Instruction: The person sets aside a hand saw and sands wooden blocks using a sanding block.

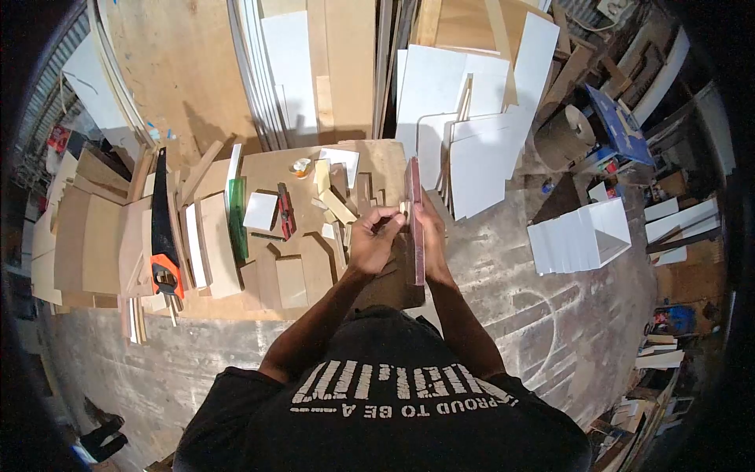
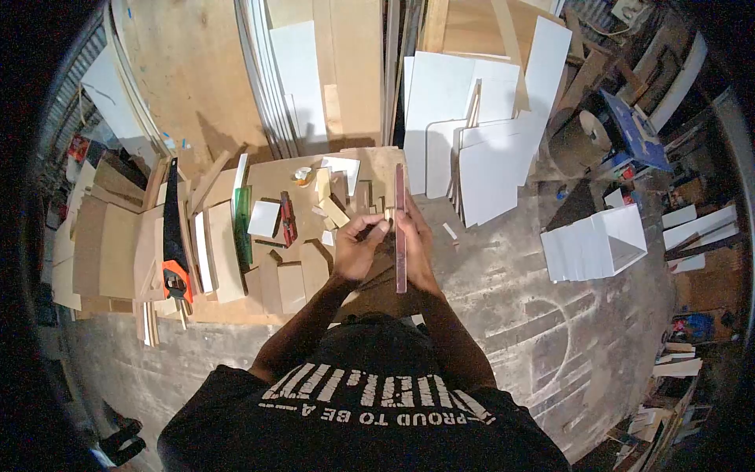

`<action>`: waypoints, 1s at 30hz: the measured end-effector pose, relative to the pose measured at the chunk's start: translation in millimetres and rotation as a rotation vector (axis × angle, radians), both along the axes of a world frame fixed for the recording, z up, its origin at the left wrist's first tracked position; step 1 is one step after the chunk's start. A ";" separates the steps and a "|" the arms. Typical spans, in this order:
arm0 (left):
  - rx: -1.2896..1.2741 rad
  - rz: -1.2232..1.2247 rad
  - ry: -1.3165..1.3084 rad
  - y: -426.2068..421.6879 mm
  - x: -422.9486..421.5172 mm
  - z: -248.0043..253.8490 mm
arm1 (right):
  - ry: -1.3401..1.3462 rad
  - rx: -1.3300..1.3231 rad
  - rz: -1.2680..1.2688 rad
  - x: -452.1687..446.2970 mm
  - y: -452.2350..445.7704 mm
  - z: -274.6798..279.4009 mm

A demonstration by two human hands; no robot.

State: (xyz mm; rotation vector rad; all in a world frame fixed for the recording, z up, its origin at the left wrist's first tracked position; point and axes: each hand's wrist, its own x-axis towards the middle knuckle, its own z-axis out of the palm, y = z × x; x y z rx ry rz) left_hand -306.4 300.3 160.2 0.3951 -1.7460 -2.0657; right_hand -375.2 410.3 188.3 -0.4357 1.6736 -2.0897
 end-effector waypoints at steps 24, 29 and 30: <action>0.402 -0.118 0.050 0.6 -16.1 -20.8 | 0.399 0.205 -0.278 -2.1 -7.7 -10.3; 0.114 -0.100 -0.017 8.6 -2.0 16.3 | 0.221 0.334 -0.285 -67.0 -12.0 25.5; 0.094 -0.113 -0.012 3.1 -3.0 14.9 | 0.223 0.270 -0.259 -61.1 -6.5 34.3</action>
